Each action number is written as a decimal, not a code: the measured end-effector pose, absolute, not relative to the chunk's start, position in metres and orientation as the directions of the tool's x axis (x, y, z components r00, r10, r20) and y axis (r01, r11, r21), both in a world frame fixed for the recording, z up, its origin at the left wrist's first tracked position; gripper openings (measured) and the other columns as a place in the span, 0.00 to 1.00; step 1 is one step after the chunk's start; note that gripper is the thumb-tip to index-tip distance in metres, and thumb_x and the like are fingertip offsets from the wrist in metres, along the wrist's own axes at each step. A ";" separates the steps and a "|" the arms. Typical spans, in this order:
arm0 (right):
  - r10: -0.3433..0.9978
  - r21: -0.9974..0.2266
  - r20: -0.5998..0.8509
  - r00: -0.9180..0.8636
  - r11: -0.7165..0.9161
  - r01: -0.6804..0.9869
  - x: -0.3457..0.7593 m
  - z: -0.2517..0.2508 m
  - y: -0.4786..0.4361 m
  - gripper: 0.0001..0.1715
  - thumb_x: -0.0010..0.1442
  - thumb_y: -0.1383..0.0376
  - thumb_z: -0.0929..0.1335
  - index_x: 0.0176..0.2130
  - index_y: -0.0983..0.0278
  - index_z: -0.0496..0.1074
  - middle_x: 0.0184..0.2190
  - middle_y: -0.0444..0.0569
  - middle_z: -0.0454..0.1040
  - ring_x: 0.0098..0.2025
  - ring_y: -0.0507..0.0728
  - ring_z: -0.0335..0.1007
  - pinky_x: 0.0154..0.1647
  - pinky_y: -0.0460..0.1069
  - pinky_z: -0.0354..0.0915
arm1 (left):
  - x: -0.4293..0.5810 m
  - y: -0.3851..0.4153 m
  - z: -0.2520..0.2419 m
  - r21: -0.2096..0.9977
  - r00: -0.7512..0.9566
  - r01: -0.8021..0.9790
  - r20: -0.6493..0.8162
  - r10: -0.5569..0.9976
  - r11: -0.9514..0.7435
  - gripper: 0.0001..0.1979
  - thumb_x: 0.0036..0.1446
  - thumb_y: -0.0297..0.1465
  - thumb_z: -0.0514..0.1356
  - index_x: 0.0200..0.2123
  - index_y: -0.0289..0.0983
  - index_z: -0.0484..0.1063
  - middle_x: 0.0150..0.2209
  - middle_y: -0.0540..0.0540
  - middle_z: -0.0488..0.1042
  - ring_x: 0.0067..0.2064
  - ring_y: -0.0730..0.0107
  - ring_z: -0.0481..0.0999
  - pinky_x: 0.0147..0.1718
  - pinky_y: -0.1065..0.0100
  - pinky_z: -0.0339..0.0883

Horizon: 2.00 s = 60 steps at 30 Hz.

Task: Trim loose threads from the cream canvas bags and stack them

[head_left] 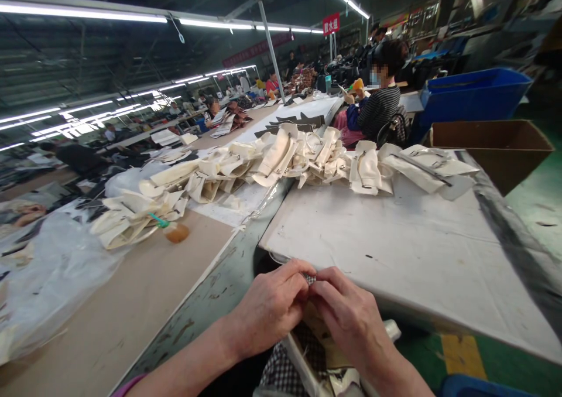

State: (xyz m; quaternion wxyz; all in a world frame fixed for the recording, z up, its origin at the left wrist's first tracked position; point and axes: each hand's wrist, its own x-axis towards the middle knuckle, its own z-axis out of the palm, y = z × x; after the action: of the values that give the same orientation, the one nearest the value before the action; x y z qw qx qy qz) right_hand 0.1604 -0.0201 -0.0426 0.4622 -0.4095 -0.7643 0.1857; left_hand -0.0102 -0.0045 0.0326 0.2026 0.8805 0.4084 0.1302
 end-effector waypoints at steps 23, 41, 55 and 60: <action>0.820 -0.742 0.550 -0.161 0.567 0.358 0.158 -0.054 -0.020 0.11 0.60 0.77 0.61 0.34 0.62 0.66 0.34 0.47 0.71 0.35 0.53 0.69 0.35 0.47 0.66 | -0.002 0.004 0.033 0.561 0.585 0.634 0.102 0.805 -0.532 0.09 0.49 0.17 0.58 0.27 0.36 0.65 0.36 0.50 0.72 0.38 0.73 0.72 0.38 0.75 0.65; 0.829 -0.710 0.526 -0.191 0.552 0.437 0.161 -0.056 -0.022 0.13 0.65 0.71 0.62 0.43 0.64 0.74 0.37 0.50 0.79 0.36 0.56 0.76 0.39 0.49 0.73 | -0.003 0.006 0.029 0.463 0.620 0.649 0.138 0.772 -0.604 0.09 0.54 0.17 0.53 0.28 0.37 0.60 0.32 0.50 0.68 0.34 0.73 0.68 0.35 0.73 0.64; 0.822 -0.703 0.545 -0.164 0.554 0.446 0.159 -0.054 -0.024 0.13 0.64 0.71 0.62 0.42 0.64 0.74 0.34 0.49 0.78 0.34 0.55 0.75 0.37 0.49 0.73 | -0.003 -0.002 0.034 0.436 0.606 0.665 0.157 0.780 -0.606 0.09 0.54 0.17 0.53 0.31 0.38 0.62 0.40 0.46 0.70 0.40 0.71 0.72 0.40 0.72 0.68; 0.818 -0.694 0.553 -0.158 0.557 0.456 0.158 -0.056 -0.026 0.12 0.64 0.70 0.62 0.42 0.63 0.74 0.34 0.49 0.78 0.34 0.54 0.76 0.38 0.47 0.73 | -0.003 -0.006 0.032 0.364 0.620 0.685 0.164 0.767 -0.631 0.08 0.58 0.19 0.52 0.32 0.37 0.63 0.42 0.45 0.71 0.41 0.69 0.73 0.40 0.70 0.70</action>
State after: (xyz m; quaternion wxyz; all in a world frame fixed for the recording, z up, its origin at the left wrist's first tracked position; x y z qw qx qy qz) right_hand 0.1581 -0.0255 -0.0559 0.4842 -0.4320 -0.7375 0.1871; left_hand -0.0032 -0.0063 0.0316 0.1343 0.8899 0.4080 0.1535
